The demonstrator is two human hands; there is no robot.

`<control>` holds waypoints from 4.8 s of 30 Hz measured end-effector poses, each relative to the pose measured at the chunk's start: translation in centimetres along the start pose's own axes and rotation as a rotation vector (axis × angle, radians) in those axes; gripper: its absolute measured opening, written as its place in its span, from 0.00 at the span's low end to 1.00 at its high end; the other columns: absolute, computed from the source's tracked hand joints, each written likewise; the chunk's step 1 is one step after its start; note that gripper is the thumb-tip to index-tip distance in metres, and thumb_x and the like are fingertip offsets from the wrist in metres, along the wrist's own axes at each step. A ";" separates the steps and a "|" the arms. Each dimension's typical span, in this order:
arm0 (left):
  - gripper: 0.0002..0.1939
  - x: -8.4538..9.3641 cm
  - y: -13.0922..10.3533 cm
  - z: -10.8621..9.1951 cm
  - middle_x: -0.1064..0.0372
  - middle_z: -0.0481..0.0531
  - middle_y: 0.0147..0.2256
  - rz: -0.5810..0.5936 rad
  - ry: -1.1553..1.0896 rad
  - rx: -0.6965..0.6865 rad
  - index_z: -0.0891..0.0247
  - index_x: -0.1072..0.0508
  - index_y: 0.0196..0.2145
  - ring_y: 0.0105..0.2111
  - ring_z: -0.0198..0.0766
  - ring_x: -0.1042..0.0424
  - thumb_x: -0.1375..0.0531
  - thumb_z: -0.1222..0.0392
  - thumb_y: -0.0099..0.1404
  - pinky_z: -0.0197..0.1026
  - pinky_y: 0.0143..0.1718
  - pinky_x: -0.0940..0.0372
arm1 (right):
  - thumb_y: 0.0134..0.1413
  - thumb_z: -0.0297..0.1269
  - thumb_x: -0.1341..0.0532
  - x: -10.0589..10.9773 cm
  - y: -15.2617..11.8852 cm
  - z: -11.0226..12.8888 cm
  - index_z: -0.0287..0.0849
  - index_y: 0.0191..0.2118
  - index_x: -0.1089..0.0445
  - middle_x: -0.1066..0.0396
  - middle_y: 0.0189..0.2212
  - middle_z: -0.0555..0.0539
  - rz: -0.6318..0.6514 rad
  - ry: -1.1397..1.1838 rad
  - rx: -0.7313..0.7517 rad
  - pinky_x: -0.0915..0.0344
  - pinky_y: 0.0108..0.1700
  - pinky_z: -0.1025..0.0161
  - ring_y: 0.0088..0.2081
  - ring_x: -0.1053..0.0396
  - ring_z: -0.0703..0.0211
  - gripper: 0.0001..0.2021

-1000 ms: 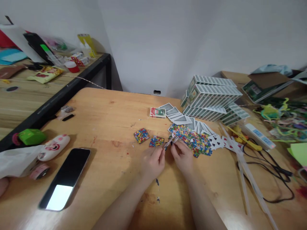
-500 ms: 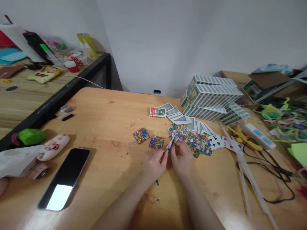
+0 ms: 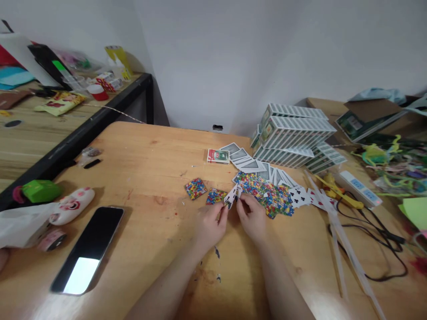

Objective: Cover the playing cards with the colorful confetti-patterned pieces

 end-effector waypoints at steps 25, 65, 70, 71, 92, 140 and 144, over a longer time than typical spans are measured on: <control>0.06 0.4 0.2 1.4 0.27 0.51 0.25 -0.042 -0.086 0.144 0.63 0.30 0.30 0.24 0.34 0.28 0.47 0.62 0.59 0.34 0.26 0.35 | 0.51 0.31 0.47 -0.2 -0.2 0.3 0.43 0.36 0.32 0.29 0.32 0.45 -0.020 0.023 -0.009 0.35 0.39 0.58 0.35 0.32 0.56 0.09; 0.05 -3.2 -0.3 4.3 0.32 0.48 0.21 0.186 -0.862 0.611 0.66 0.32 0.24 0.22 0.33 0.34 0.43 0.61 0.53 0.34 0.25 0.39 | 0.51 0.48 0.47 -4.4 -2.0 -1.9 0.42 0.22 0.39 0.40 0.18 0.52 0.077 0.711 -0.545 0.47 0.21 0.68 0.20 0.45 0.65 0.16; 0.06 -2.9 -0.2 5.0 0.36 0.46 0.21 0.191 -0.715 0.527 0.66 0.33 0.24 0.22 0.32 0.37 0.45 0.62 0.55 0.33 0.23 0.42 | 0.54 0.44 0.51 -3.6 -1.4 -0.2 0.41 0.23 0.40 0.42 0.19 0.52 0.147 0.414 -0.356 0.47 0.23 0.68 0.22 0.45 0.64 0.15; 0.06 -2.5 -0.1 5.0 0.36 0.46 0.21 0.187 -0.682 0.497 0.66 0.32 0.24 0.22 0.32 0.37 0.46 0.62 0.55 0.33 0.23 0.42 | 0.54 0.43 0.51 -3.6 -1.5 0.0 0.41 0.23 0.40 0.42 0.19 0.52 0.160 0.385 -0.337 0.47 0.23 0.68 0.22 0.45 0.64 0.14; 0.16 -1.5 -0.5 5.2 0.33 0.42 0.21 -0.133 -1.021 0.835 0.64 0.31 0.28 0.18 0.27 0.36 0.33 0.63 0.39 0.29 0.20 0.41 | 0.54 0.40 0.50 -5.3 -1.9 1.9 0.42 0.21 0.45 0.49 0.17 0.54 0.439 0.484 -0.248 0.51 0.22 0.69 0.20 0.50 0.66 0.13; 0.15 0.7 1.0 -0.1 0.26 0.52 0.36 0.042 -0.275 -0.029 0.61 0.27 0.37 0.36 0.37 0.27 0.46 0.71 0.53 0.40 0.39 0.32 | 0.51 0.24 0.51 0.3 -2.1 2.9 0.43 0.38 0.31 0.27 0.32 0.45 -0.075 -0.096 0.132 0.34 0.36 0.60 0.34 0.30 0.58 0.15; 0.16 0.2 1.0 0.6 0.26 0.52 0.38 0.139 -0.324 0.034 0.60 0.27 0.38 0.36 0.37 0.27 0.46 0.70 0.53 0.40 0.40 0.32 | 0.51 0.27 0.50 0.2 -2.0 1.9 0.44 0.38 0.30 0.27 0.32 0.45 -0.060 -0.046 0.070 0.34 0.36 0.61 0.34 0.30 0.58 0.14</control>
Point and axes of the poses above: each hand's wrist, its own y-axis towards the middle knuckle, its own x-axis out of the back of the hand, z = x × y, the point moved 8 cm from there along y, towards the middle knuckle
